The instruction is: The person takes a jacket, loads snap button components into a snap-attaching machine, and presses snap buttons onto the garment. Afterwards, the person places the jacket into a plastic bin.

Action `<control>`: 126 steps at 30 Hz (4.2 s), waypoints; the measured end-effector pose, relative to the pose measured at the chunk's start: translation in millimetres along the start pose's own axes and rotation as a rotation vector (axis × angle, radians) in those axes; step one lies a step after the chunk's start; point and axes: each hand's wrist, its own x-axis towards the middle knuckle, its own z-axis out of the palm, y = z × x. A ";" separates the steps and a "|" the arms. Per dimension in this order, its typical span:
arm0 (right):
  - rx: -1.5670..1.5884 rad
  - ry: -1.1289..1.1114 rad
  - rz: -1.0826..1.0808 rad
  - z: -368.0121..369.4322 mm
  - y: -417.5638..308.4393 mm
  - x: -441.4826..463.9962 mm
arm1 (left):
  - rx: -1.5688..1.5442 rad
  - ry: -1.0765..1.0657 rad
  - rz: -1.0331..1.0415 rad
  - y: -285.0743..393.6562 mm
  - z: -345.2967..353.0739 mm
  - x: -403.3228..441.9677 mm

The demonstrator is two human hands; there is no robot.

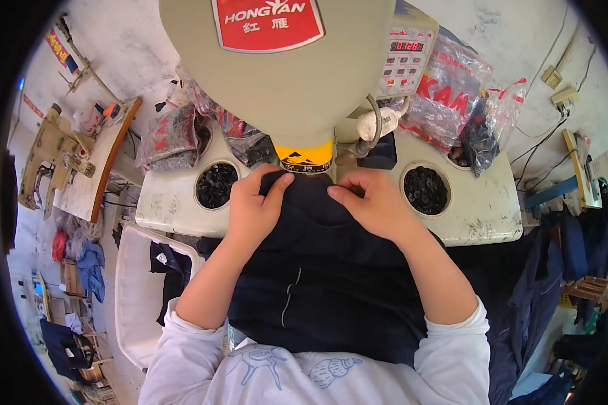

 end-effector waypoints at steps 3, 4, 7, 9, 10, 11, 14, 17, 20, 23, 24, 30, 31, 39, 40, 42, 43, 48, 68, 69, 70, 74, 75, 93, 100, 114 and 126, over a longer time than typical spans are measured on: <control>-0.032 -0.027 -0.041 -3.6 -1.6 13.5 | -0.028 -0.013 -0.029 -7.2 2.2 10.1; -0.024 -0.036 -0.003 -4.2 -3.8 14.3 | -0.030 -0.012 -0.026 -8.8 2.9 10.5; 0.000 -0.059 0.088 -6.0 -8.8 16.7 | -0.053 -0.019 -0.039 -12.1 4.5 12.4; 0.018 -0.076 0.122 -6.5 -5.1 18.6 | -0.088 -0.034 -0.080 -12.5 5.0 13.3; 0.039 -0.063 0.113 -5.0 -1.2 19.7 | -0.115 -0.023 -0.072 -13.4 6.0 13.7; 0.060 -0.049 0.103 -2.8 4.3 21.3 | -0.143 -0.010 -0.064 -14.2 7.2 14.2; 0.075 -0.038 0.154 -1.2 10.3 25.0 | -0.186 -0.019 -0.067 -17.7 9.4 17.3; 0.067 -0.057 0.194 -3.3 10.8 24.1 | -0.204 -0.044 -0.101 -13.5 6.3 17.6; 0.083 -0.029 0.132 -4.4 11.6 22.4 | -0.257 -0.036 -0.106 -7.3 4.5 20.1; 0.030 -0.037 0.180 -3.1 8.8 23.6 | -0.243 -0.065 -0.109 -16.1 7.7 19.8; -0.003 -0.046 0.215 -3.9 7.0 25.0 | -0.225 -0.081 -0.105 -19.9 9.0 21.0; -0.038 -0.114 0.214 -3.8 3.3 23.7 | -0.172 -0.064 -0.064 -23.5 9.7 14.9; -0.047 -0.112 0.209 -3.8 3.0 23.5 | -0.174 -0.065 -0.066 -23.7 10.0 14.9; -0.083 -0.089 0.230 -2.0 4.7 25.2 | -0.180 -0.072 -0.076 -24.8 11.1 16.0; -0.049 -0.081 0.204 -0.8 8.6 25.5 | -0.199 -0.075 -0.083 -25.0 11.5 16.0; 0.014 -0.062 0.145 0.7 14.4 25.9 | -0.239 -0.076 -0.093 -25.9 13.1 16.3; -0.008 -0.055 0.157 -0.1 10.7 24.9 | -0.227 -0.081 -0.084 -26.7 13.7 17.2; -0.162 -0.130 0.176 -7.2 -10.5 20.1 | -0.166 -0.110 -0.123 -20.2 3.0 20.3; -0.812 0.185 0.060 -75.9 78.1 -9.0 | 0.682 -0.188 0.090 -85.3 -66.2 20.7; -0.826 0.196 0.045 -76.5 79.2 -8.6 | 0.670 -0.188 0.072 -87.8 -66.0 20.5; -0.839 0.208 0.030 -76.8 80.6 -8.3 | 0.660 -0.188 0.055 -90.1 -66.3 20.4; -0.866 0.272 -0.012 -77.6 87.5 -6.8 | 0.583 -0.182 0.023 -93.6 -68.8 19.0; -0.850 0.285 -0.017 -77.9 85.2 -7.6 | 0.567 -0.174 0.011 -91.5 -69.7 18.9; 0.337 0.066 0.036 -39.6 7.5 -2.6 | -0.249 -0.429 -0.080 23.4 -6.3 35.0; 0.356 0.001 0.070 -23.5 -10.4 8.6 | -0.276 -0.376 0.047 21.2 -1.5 30.9; 0.482 -0.059 0.097 -6.5 -15.1 17.6 | -0.242 -0.408 -0.011 19.5 -0.7 30.4; 0.718 -0.020 0.111 7.6 -21.6 19.0 | 0.075 -0.255 -0.007 -4.3 -34.5 29.8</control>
